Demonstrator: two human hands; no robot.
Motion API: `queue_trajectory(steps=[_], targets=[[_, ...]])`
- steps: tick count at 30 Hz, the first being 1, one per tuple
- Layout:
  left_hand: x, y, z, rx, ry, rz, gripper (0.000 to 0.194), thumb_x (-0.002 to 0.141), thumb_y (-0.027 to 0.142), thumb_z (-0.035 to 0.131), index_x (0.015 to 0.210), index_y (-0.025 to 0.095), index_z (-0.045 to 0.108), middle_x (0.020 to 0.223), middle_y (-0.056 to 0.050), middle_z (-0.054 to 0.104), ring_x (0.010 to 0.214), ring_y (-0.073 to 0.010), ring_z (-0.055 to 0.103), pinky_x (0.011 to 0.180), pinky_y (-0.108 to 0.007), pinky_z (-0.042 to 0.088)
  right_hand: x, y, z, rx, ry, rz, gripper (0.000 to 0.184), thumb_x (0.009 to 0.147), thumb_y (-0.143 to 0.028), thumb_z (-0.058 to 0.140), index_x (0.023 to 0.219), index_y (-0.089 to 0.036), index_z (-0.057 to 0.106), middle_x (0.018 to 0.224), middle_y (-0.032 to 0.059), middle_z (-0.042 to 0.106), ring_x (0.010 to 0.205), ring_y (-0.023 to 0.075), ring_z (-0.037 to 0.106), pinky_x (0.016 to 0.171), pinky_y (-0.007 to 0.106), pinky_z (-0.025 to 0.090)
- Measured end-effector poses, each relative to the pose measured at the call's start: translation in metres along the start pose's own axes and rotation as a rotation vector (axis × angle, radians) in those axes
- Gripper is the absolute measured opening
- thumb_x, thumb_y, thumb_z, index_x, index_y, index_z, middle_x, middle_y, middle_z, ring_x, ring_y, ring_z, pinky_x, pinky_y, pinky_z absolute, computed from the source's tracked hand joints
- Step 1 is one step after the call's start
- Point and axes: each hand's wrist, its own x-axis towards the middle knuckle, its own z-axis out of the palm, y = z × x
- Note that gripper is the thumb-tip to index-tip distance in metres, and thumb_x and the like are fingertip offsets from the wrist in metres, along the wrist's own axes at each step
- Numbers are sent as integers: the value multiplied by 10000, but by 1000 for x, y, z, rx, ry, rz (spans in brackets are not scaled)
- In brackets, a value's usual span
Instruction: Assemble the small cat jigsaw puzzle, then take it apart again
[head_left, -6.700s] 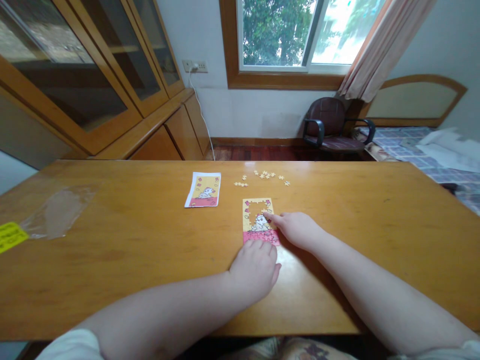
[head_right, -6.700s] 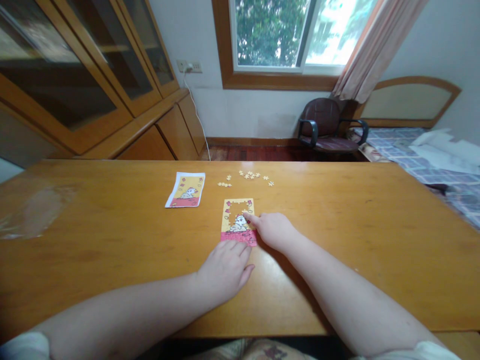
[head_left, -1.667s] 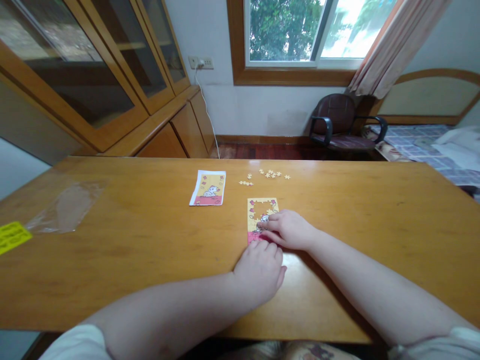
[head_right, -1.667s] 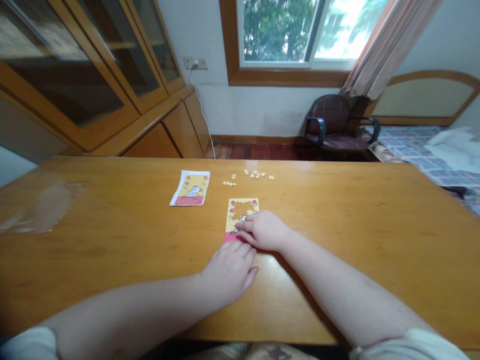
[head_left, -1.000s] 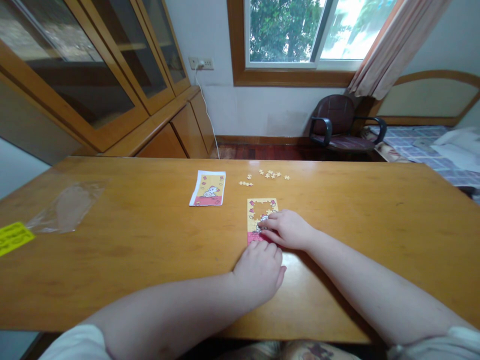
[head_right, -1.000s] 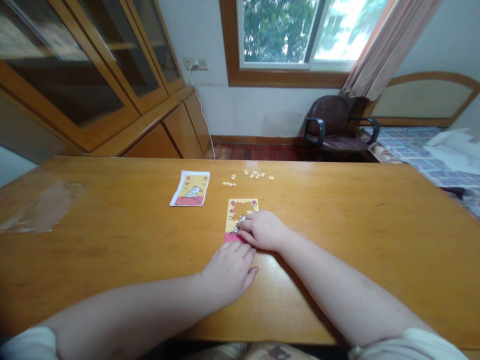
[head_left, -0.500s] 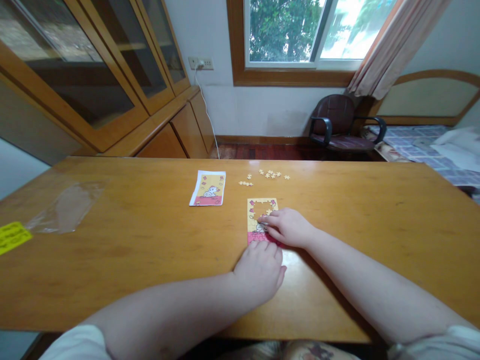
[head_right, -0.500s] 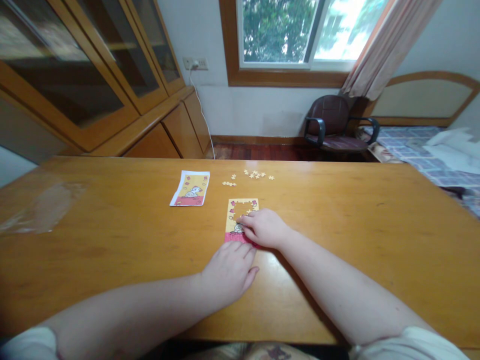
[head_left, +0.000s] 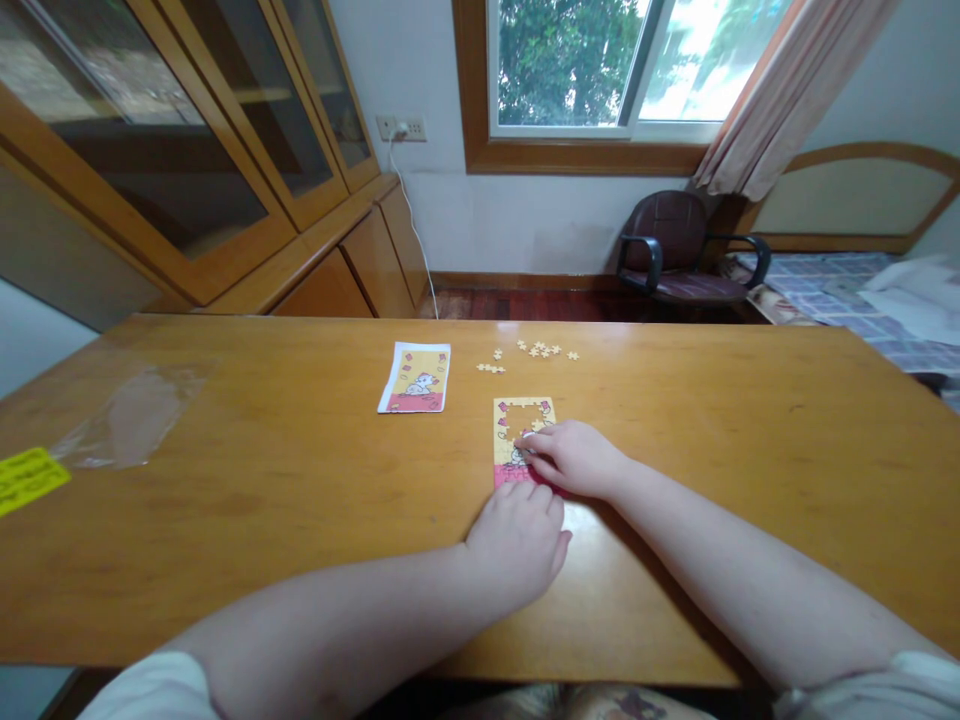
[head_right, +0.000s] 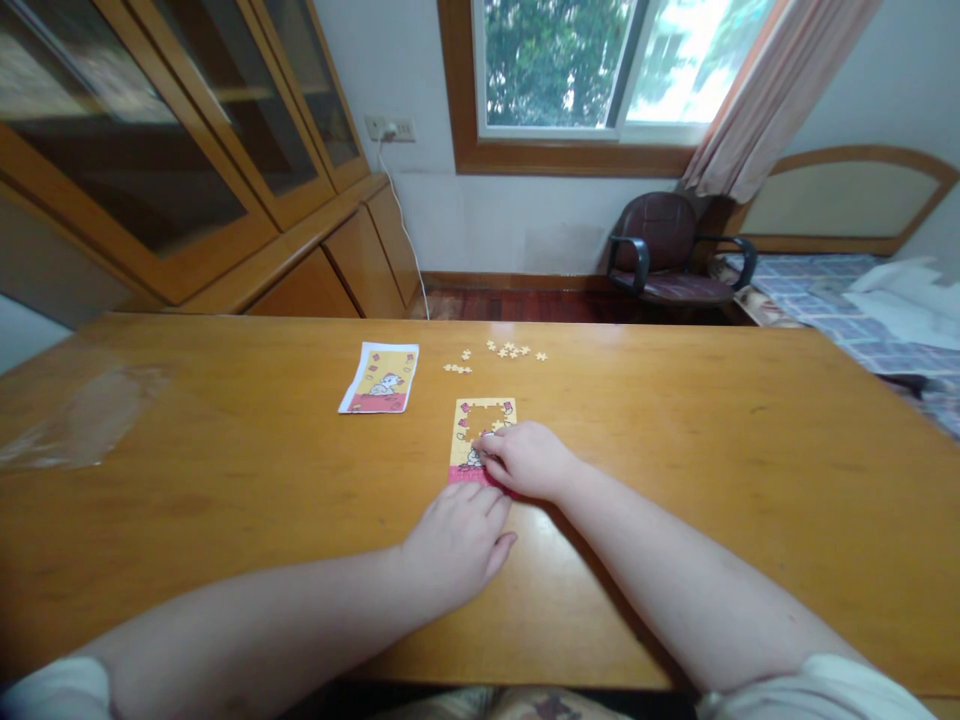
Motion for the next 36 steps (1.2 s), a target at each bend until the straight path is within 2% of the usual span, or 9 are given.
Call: queue_trajectory(steps=[6, 12, 17, 23, 27, 29, 31, 34, 36], targets=[[4, -7, 2, -18, 71, 30, 243, 887, 326, 507, 953, 137, 644, 896, -101, 656, 907, -250, 589, 825, -417, 469, 1, 3, 3, 46, 41, 12, 317, 949, -344, 430, 1139, -223, 653, 964, 72, 727, 845, 186, 664, 743, 271, 443], [10, -16, 7, -44, 145, 55, 220, 891, 285, 485, 866, 150, 657, 834, -81, 658, 845, -230, 596, 775, -388, 476, 4, 21, 7, 119, 260, 278, 304, 936, -317, 427, 1114, -204, 646, 995, 65, 727, 874, 185, 662, 774, 276, 457], [16, -22, 6, -90, 188, 69, 242, 910, 248, 449, 832, 159, 660, 809, -66, 660, 807, -199, 598, 751, -355, 466, 8, 31, 6, 95, 268, 407, 291, 937, -342, 427, 1094, -212, 635, 938, 52, 728, 850, 186, 657, 726, 271, 444], [7, -20, -11, 92, 324, 121, 259, 937, 227, 395, 905, 174, 646, 862, -74, 652, 806, -196, 577, 716, -344, 434, 11, 30, 6, 81, 256, 424, 298, 934, -343, 421, 1118, -210, 614, 946, 57, 724, 846, 192, 655, 712, 276, 432], [7, -22, -29, 170, 250, 44, 265, 920, 226, 422, 776, 172, 638, 735, -68, 621, 750, -199, 576, 681, -334, 428, 12, 30, 7, 85, 245, 430, 308, 938, -347, 411, 1117, -205, 617, 954, 68, 724, 875, 197, 653, 723, 278, 430], [20, -34, -41, 191, 183, -60, 280, 921, 245, 416, 785, 169, 649, 740, -75, 634, 762, -216, 596, 685, -344, 438, 12, 30, 7, 92, 240, 431, 306, 937, -340, 411, 1115, -207, 620, 972, 70, 722, 889, 194, 650, 736, 274, 429], [43, -57, -50, 206, 103, -202, 281, 918, 274, 421, 855, 158, 669, 815, -100, 663, 807, -234, 620, 723, -360, 455, 12, 31, 7, 109, 240, 440, 295, 929, -327, 422, 1112, -212, 622, 992, 66, 719, 900, 192, 646, 753, 273, 427], [86, -108, -54, 199, 36, -396, 264, 892, 272, 450, 945, 160, 683, 964, -130, 689, 907, -257, 637, 798, -369, 466, 13, 33, 7, 148, 257, 463, 285, 914, -318, 441, 1106, -216, 625, 1019, 64, 711, 920, 200, 639, 771, 277, 425], [111, -143, -49, 154, 22, -435, 280, 874, 264, 479, 1056, 176, 673, 1097, -131, 678, 1012, -263, 620, 872, -359, 457, 14, 35, 7, 173, 268, 472, 284, 911, -324, 446, 1100, -216, 627, 1023, 64, 709, 927, 206, 636, 775, 283, 424]])
